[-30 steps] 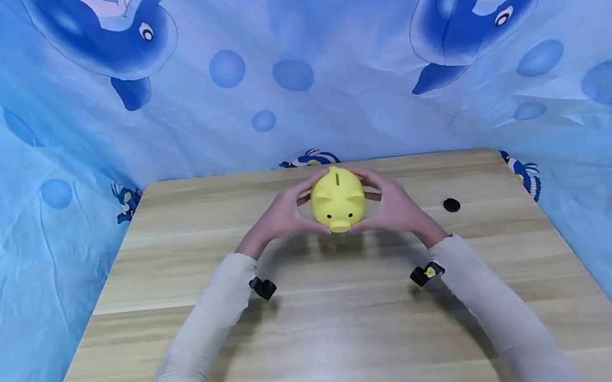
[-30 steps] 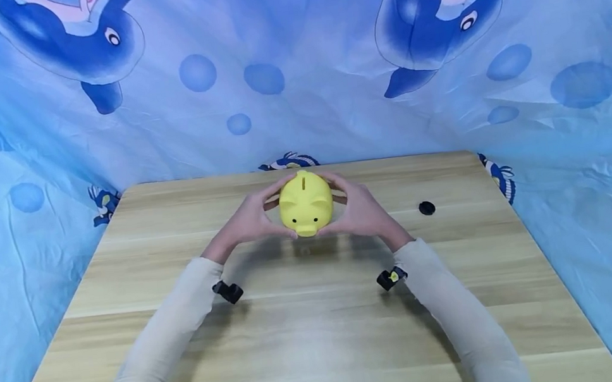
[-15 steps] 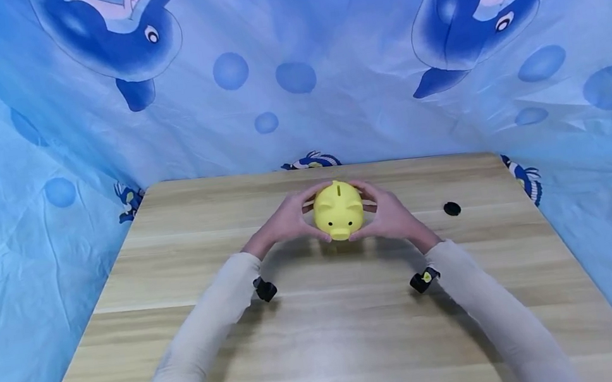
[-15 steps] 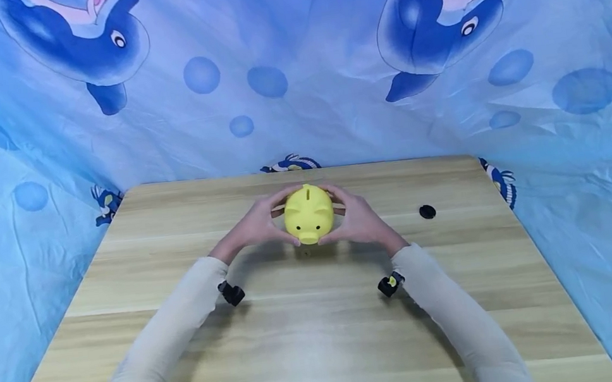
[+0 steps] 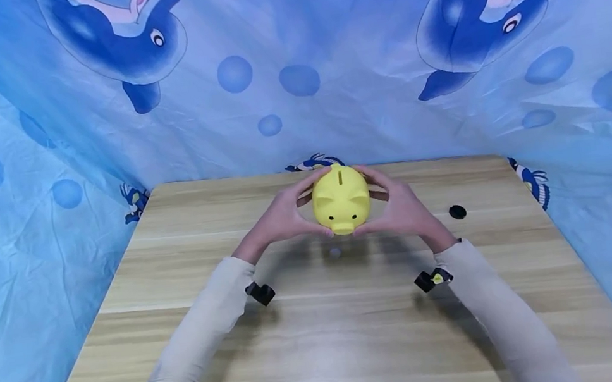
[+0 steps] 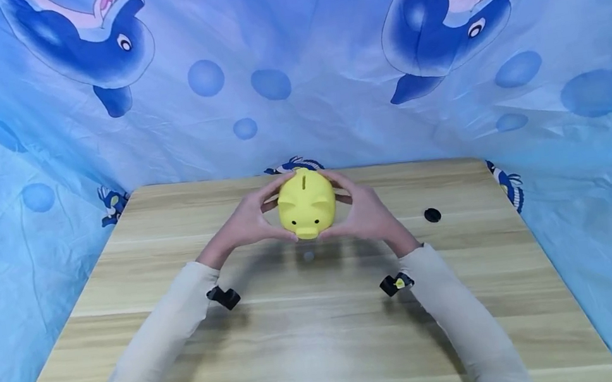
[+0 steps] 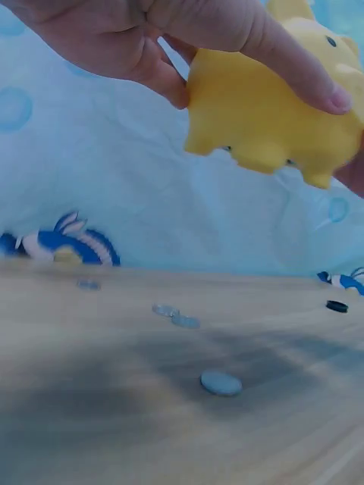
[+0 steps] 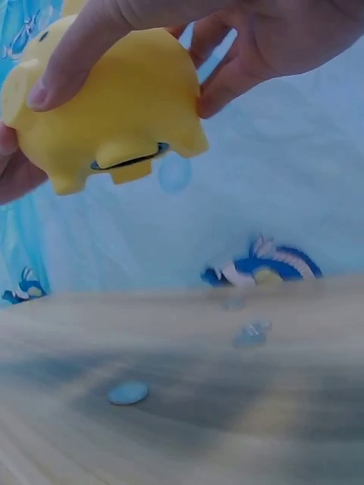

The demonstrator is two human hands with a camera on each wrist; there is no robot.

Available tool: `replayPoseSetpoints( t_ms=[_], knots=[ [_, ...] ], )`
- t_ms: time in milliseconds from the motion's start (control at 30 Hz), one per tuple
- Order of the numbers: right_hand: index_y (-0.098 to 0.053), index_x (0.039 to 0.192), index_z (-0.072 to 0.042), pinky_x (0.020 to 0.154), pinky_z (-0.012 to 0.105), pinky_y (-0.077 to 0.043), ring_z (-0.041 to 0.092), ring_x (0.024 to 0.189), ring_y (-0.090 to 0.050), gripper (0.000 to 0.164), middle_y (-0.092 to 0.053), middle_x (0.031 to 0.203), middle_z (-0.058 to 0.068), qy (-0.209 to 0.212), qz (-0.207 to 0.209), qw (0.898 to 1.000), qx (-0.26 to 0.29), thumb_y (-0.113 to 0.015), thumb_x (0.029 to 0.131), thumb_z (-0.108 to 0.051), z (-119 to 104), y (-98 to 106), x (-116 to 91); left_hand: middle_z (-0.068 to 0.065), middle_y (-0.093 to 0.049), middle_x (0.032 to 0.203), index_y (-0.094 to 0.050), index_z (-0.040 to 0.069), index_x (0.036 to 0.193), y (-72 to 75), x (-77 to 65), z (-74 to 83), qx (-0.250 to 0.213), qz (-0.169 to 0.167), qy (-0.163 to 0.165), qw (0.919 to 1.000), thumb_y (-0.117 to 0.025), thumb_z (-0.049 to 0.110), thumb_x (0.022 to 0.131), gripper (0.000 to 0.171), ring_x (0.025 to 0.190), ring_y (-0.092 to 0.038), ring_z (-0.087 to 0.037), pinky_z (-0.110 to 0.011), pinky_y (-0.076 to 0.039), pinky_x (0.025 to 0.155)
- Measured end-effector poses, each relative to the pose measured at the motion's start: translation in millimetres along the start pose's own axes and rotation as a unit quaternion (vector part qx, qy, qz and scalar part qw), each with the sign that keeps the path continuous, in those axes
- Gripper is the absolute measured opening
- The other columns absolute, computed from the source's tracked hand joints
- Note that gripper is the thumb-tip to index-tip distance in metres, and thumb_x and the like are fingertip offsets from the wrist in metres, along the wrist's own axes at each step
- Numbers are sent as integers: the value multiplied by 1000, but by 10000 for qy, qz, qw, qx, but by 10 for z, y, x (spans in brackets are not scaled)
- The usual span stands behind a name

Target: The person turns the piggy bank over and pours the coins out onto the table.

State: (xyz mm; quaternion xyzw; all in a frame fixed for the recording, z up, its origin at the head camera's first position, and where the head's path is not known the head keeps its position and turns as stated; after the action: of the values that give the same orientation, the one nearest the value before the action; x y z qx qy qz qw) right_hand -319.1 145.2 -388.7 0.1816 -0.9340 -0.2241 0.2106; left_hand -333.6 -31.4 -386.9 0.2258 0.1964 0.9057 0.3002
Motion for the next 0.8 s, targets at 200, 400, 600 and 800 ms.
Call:
replayPoseSetpoints(
  t_ms=[200,400,600,800],
  knots=[
    [-35,158,-4,110,50,-49,40,136,-50,114,-42,157,19,-301,-494,9981,-226,-99,65,-18,65,-124,-27,-9,-33,164,-30,18,162,-153,-45,-119,-57,-303,682,9972,-97,11,68,115,146,-41,-28,-40,-40,119],
    [-37,158,-13,110,51,-49,35,138,-48,114,-44,156,12,-174,-110,9998,-84,-100,63,-17,115,-29,-48,-5,-34,165,-30,21,162,-134,31,-99,1,-206,358,9991,-98,17,67,117,147,-40,-26,-43,-40,119],
    [-35,158,-11,111,45,-49,33,139,-48,114,-43,156,11,-376,-281,9989,-59,-100,64,-19,69,-99,-114,-6,-33,165,-30,19,163,-163,-42,-83,84,-401,547,9977,-98,19,68,117,147,-40,-26,-41,-41,119],
    [-34,159,-8,111,49,-49,37,138,-48,115,-43,156,14,-258,-214,9994,-48,-99,64,-13,14,-78,-117,-7,-33,165,-29,23,163,-160,-39,-27,96,-294,332,9990,-97,17,68,117,148,-38,-28,-44,-40,119]
  ],
)
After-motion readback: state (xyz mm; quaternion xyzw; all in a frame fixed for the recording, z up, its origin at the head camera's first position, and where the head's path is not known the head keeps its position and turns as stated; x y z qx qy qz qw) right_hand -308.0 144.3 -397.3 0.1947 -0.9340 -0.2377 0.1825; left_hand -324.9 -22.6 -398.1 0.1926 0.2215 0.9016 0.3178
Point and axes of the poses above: each hand's wrist, its own x-axis towards the middle knuckle, its own y-axis out of the back of the hand, z = x × y, the point moved 9 cm from there along x, towards the middle knuckle
